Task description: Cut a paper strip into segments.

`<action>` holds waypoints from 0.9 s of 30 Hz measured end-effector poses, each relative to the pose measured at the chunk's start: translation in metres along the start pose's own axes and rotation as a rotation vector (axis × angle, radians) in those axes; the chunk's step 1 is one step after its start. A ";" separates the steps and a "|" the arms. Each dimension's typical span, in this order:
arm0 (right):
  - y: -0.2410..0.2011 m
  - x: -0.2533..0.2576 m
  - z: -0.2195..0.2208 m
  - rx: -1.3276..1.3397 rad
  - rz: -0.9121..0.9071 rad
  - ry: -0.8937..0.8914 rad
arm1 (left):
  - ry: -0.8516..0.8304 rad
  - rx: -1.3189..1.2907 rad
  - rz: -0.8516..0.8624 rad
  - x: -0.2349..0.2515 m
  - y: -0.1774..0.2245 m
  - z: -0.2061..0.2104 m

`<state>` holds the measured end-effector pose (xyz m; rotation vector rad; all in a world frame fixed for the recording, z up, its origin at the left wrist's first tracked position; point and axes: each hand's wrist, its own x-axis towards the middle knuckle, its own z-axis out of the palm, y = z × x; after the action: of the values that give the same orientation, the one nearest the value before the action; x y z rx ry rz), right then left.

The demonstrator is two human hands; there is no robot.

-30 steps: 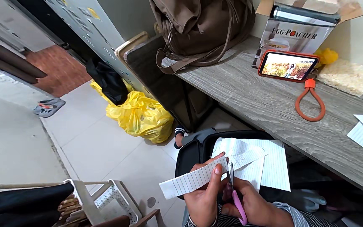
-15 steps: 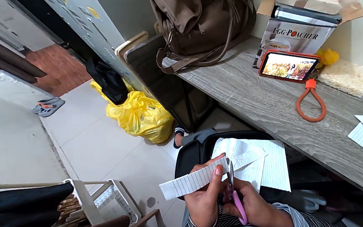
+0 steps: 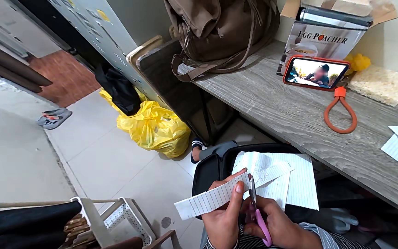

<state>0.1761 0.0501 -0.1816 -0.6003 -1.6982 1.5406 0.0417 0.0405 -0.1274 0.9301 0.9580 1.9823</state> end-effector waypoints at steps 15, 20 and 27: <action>0.001 0.000 -0.001 0.016 -0.015 0.009 | -0.003 -0.004 0.007 0.001 0.000 -0.001; -0.001 0.001 -0.001 -0.025 -0.006 -0.040 | 0.001 -0.008 -0.003 0.001 0.001 0.000; -0.002 0.002 -0.001 -0.045 0.020 0.018 | 0.018 0.005 -0.002 0.001 -0.001 -0.002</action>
<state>0.1762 0.0518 -0.1793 -0.6547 -1.7222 1.5104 0.0399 0.0416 -0.1290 0.9153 0.9745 1.9907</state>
